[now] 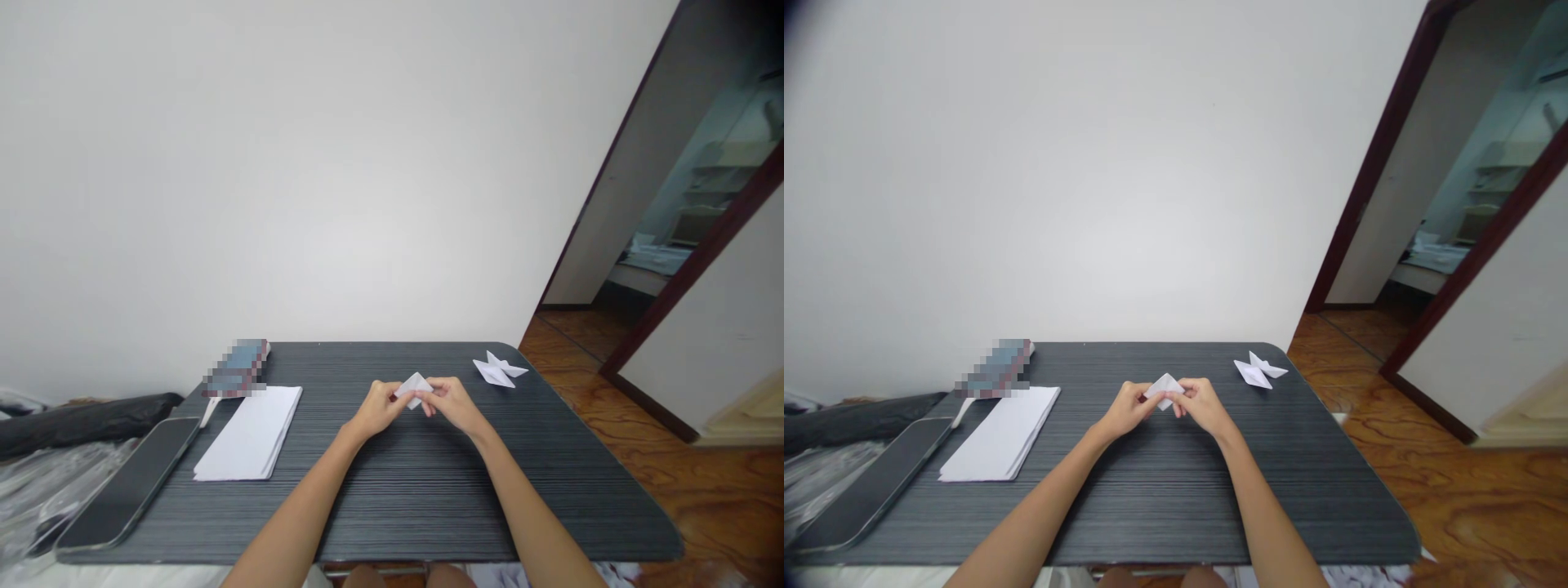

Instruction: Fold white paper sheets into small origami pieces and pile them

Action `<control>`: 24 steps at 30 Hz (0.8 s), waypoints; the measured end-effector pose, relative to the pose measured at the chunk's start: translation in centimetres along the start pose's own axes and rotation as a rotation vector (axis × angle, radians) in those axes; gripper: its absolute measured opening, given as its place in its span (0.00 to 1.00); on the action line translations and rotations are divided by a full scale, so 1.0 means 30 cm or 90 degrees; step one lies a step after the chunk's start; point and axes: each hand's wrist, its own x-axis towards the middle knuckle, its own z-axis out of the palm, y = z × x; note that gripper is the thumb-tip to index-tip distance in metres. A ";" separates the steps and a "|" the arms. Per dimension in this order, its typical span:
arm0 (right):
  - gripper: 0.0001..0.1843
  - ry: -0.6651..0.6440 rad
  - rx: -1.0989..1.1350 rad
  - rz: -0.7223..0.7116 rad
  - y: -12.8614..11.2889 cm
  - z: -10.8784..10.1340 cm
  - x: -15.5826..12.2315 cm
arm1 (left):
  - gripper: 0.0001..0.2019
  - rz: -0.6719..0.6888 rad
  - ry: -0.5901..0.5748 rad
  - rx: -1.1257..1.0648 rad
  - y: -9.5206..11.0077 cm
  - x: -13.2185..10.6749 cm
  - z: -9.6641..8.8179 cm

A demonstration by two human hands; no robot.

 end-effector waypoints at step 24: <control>0.07 -0.022 0.256 -0.028 -0.023 -0.022 -0.022 | 0.10 -0.138 -0.029 -0.663 -0.027 0.009 -0.015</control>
